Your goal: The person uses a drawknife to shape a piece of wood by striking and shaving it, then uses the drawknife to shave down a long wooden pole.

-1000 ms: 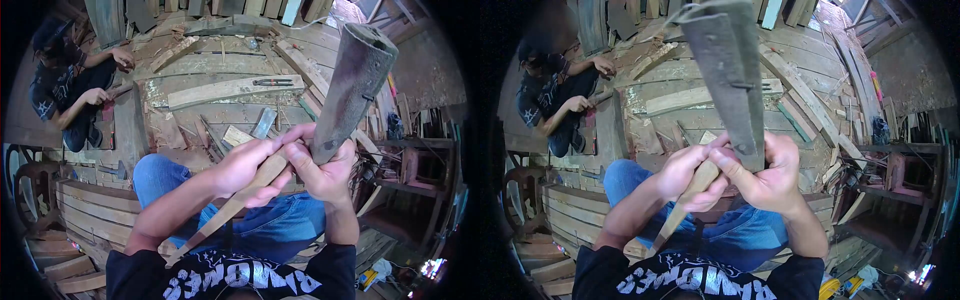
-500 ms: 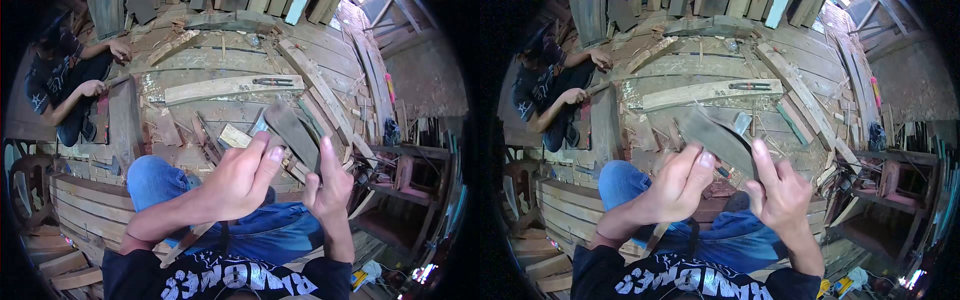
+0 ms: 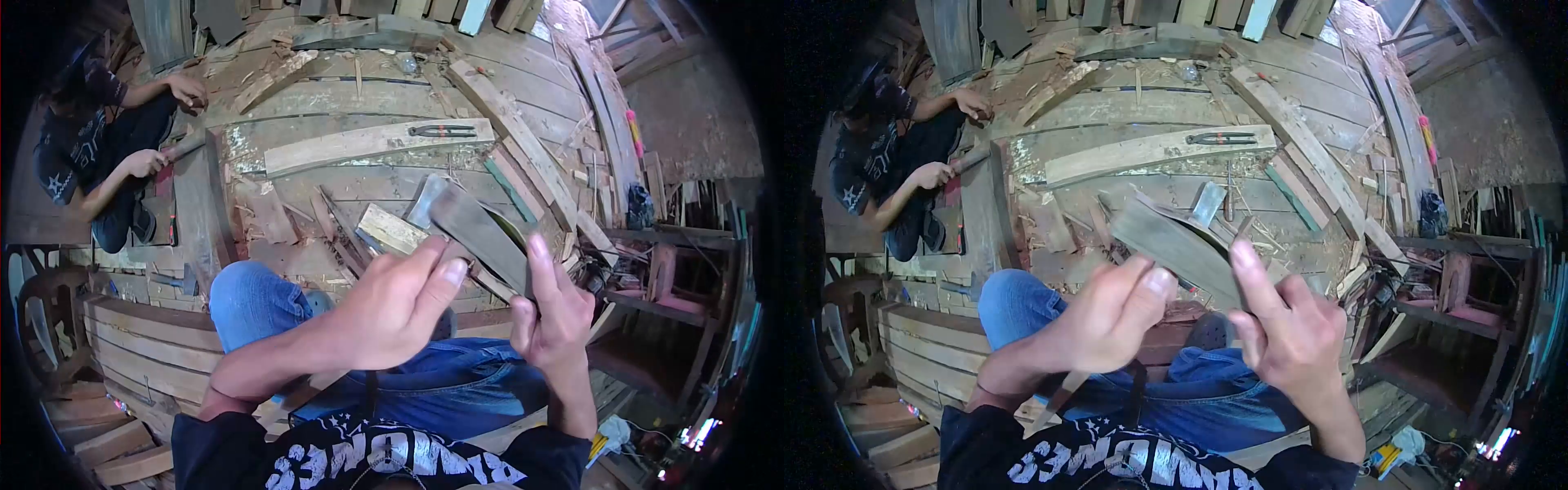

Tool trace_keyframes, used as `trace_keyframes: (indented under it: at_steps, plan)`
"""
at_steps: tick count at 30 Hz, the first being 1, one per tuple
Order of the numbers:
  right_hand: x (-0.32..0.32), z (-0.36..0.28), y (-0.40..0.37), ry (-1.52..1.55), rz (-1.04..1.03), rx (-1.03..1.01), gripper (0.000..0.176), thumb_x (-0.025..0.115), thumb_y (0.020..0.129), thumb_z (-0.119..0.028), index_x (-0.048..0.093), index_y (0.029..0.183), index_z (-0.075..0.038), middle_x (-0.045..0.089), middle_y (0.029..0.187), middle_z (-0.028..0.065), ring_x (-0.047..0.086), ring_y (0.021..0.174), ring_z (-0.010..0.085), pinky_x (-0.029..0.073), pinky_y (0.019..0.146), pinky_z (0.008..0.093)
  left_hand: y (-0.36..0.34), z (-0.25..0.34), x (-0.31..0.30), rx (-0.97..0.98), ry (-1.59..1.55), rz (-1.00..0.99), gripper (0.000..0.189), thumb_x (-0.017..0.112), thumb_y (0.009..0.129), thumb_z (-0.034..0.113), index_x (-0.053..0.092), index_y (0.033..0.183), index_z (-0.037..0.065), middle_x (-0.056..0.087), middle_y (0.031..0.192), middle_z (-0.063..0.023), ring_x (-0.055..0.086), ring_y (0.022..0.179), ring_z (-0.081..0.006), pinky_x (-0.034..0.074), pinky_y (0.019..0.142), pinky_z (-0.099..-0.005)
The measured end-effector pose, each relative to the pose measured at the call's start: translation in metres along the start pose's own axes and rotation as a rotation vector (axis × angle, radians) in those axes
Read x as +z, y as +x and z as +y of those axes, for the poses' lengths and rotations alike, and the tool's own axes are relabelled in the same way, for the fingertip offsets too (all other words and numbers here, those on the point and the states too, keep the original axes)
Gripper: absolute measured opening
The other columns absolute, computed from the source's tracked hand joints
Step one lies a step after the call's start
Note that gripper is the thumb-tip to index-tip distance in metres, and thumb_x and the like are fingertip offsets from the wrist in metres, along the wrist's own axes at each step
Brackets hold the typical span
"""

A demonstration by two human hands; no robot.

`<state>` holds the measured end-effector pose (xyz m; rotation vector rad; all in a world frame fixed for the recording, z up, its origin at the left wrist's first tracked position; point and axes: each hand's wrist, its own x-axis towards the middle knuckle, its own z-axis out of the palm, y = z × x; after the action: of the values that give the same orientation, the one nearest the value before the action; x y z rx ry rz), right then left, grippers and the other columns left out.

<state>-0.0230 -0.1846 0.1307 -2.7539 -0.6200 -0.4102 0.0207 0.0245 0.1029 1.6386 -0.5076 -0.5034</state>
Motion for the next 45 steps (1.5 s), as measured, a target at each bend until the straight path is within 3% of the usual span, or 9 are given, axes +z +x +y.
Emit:
trace_keyframes:
  at_steps: [2, 5, 12, 18, 21, 23, 34, 40, 45]
  plan:
    - [0.012, 0.006, -0.012, 0.055, 0.179, -0.026, 0.052, 0.066, 0.084, -0.024, 0.054, 0.13, -0.001, 0.055, 0.07, 0.0076, 0.047, 0.049, 0.0178, 0.039, 0.043, 0.0314, 0.002, 0.003, -0.009, -0.266, -0.429, -0.242, 0.037, 0.033, 0.104, 0.033, 0.049, 0.092, 0.002, 0.044, 0.061, 0.0007, 0.041, 0.049, -0.0063, 0.033, 0.044, -0.0235]
    - [0.005, -0.001, -0.012, -0.008, 0.126, 0.011, 0.052, 0.066, 0.084, -0.026, 0.056, 0.128, -0.002, 0.057, 0.071, 0.0084, 0.047, 0.048, 0.0178, 0.039, 0.043, 0.0312, 0.003, -0.001, -0.006, -0.252, -0.627, -0.286, 0.042, 0.028, 0.104, 0.038, 0.049, 0.094, 0.003, 0.039, 0.06, 0.0038, 0.036, 0.047, -0.0052, 0.03, 0.044, -0.0204]
    - [-0.004, -0.01, -0.002, -0.022, 0.124, -0.025, 0.051, 0.066, 0.084, -0.026, 0.056, 0.129, -0.002, 0.061, 0.075, 0.0084, 0.047, 0.048, 0.0172, 0.04, 0.042, 0.0309, -0.001, 0.003, -0.001, -0.185, -0.538, -0.279, 0.042, 0.031, 0.104, 0.039, 0.049, 0.092, 0.003, 0.04, 0.059, 0.0035, 0.034, 0.045, -0.0051, 0.026, 0.04, -0.0227]
    - [-0.001, -0.007, 0.004, -0.002, 0.156, -0.05, 0.053, 0.065, 0.086, -0.023, 0.051, 0.133, 0.0, 0.065, 0.083, 0.0119, 0.05, 0.05, 0.0191, 0.043, 0.044, 0.0321, -0.004, 0.009, -0.008, -0.333, -0.678, -0.332, 0.046, 0.028, 0.103, 0.043, 0.048, 0.09, 0.003, 0.038, 0.056, 0.0039, 0.031, 0.044, -0.005, 0.026, 0.04, -0.0222]
    - [0.001, -0.005, -0.009, 0.017, 0.183, -0.042, 0.055, 0.066, 0.085, -0.021, 0.05, 0.133, 0.0, 0.067, 0.1, 0.0133, 0.05, 0.053, 0.0194, 0.045, 0.046, 0.0314, 0.0, 0.014, -0.015, -0.325, -0.685, -0.315, 0.045, 0.028, 0.103, 0.043, 0.047, 0.091, 0.005, 0.036, 0.056, 0.0046, 0.032, 0.044, -0.0052, 0.026, 0.04, -0.0219]
    - [0.003, -0.005, -0.009, 0.045, 0.164, 0.027, 0.057, 0.068, 0.081, -0.017, 0.05, 0.133, 0.0, 0.066, 0.112, 0.0106, 0.05, 0.054, 0.0184, 0.046, 0.046, 0.0305, 0.005, 0.008, -0.011, -0.318, -0.644, -0.3, 0.045, 0.027, 0.104, 0.042, 0.047, 0.091, 0.004, 0.036, 0.056, 0.0046, 0.032, 0.045, -0.005, 0.026, 0.04, -0.0217]
    - [-0.014, -0.01, 0.012, -0.024, 0.039, 0.0, 0.052, 0.067, 0.082, -0.016, 0.054, 0.13, -0.002, 0.064, 0.118, 0.0056, 0.051, 0.055, 0.016, 0.046, 0.046, 0.0294, 0.004, 0.01, 0.002, -0.245, -0.382, -0.27, 0.042, 0.029, 0.104, 0.039, 0.049, 0.088, 0.006, 0.039, 0.058, 0.0038, 0.033, 0.045, -0.0038, 0.027, 0.042, -0.0205]
    - [-0.003, -0.005, 0.006, -0.012, 0.18, -0.066, 0.052, 0.067, 0.083, -0.021, 0.055, 0.129, -0.002, 0.067, 0.107, 0.0098, 0.051, 0.054, 0.0171, 0.044, 0.045, 0.0286, 0.006, 0.0, -0.015, -0.408, -1.0, -0.472, 0.047, 0.027, 0.103, 0.044, 0.043, 0.08, 0.007, 0.033, 0.052, 0.0056, 0.03, 0.038, -0.0027, 0.024, 0.033, -0.0195]
    - [0.008, 0.0, -0.006, 0.06, 0.256, -0.068, 0.051, 0.067, 0.084, -0.024, 0.055, 0.128, -0.002, 0.067, 0.111, 0.0123, 0.05, 0.052, 0.0166, 0.043, 0.045, 0.0291, 0.006, -0.004, -0.02, -0.455, -1.012, -0.555, 0.052, 0.026, 0.102, 0.051, 0.043, 0.078, 0.008, 0.032, 0.049, 0.0054, 0.031, 0.034, -0.0039, 0.024, 0.03, -0.0202]
